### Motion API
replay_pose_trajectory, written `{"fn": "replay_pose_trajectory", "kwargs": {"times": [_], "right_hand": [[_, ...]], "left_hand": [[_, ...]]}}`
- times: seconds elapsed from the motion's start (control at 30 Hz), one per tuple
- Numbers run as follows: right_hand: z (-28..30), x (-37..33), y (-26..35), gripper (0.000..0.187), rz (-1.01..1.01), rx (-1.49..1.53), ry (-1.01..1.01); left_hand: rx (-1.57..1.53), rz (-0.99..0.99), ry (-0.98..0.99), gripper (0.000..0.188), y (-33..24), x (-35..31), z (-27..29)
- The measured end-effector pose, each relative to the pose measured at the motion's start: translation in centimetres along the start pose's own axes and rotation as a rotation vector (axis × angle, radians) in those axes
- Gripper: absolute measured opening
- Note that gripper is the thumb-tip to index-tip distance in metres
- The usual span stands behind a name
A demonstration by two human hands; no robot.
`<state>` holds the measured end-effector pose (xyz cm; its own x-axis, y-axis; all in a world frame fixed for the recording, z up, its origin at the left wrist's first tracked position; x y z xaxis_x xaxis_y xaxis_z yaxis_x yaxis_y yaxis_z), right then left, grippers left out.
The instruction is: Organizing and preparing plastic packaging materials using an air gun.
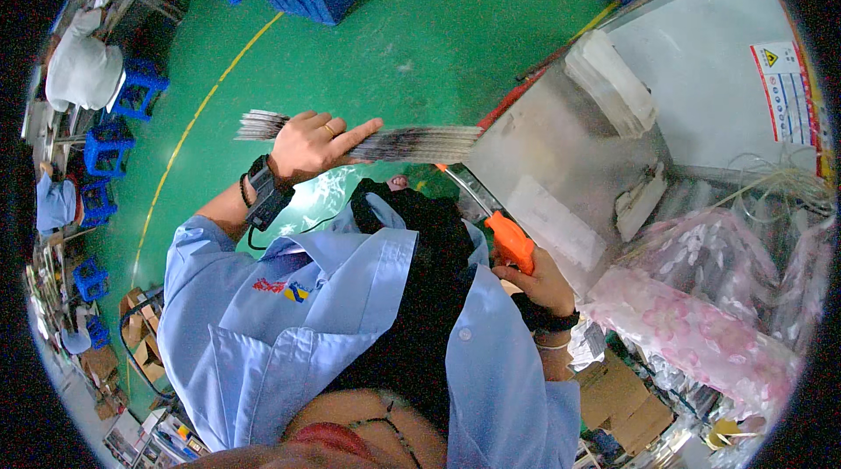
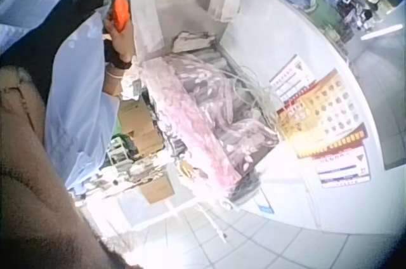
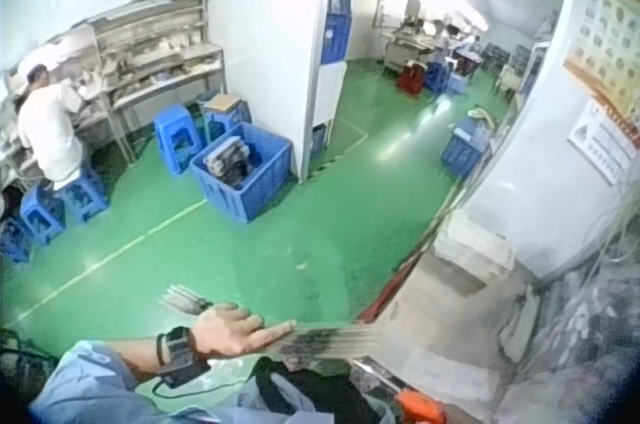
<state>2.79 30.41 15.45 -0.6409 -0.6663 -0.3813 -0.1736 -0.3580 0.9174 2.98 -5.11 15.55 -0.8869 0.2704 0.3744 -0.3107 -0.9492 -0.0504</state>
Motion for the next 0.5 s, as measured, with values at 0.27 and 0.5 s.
{"fn": "replay_pose_trajectory", "kwargs": {"times": [0.27,0.5], "right_hand": [[-0.1,0.5,-0.7,0.033,-0.024,0.011,0.003],[-0.3,0.6,-0.6,0.033,-0.022,0.01,0.037]], "left_hand": [[-0.192,0.147,0.217,0.066,0.7,-0.2,-0.8],[-0.415,0.352,0.356,0.068,1.3,-1.1,-2.0]]}}
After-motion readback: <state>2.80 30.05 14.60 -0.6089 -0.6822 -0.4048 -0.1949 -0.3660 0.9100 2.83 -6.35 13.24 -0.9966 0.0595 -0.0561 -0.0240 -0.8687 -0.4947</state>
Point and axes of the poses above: each hand's wrist, its own x-axis towards the middle knuckle, its own z-axis out of the back of the hand, y = z × x, the point moved 5 cm from there along x, towards the middle knuckle, and after that the axes turned 12 degrees about z, right-handed, at the moved point
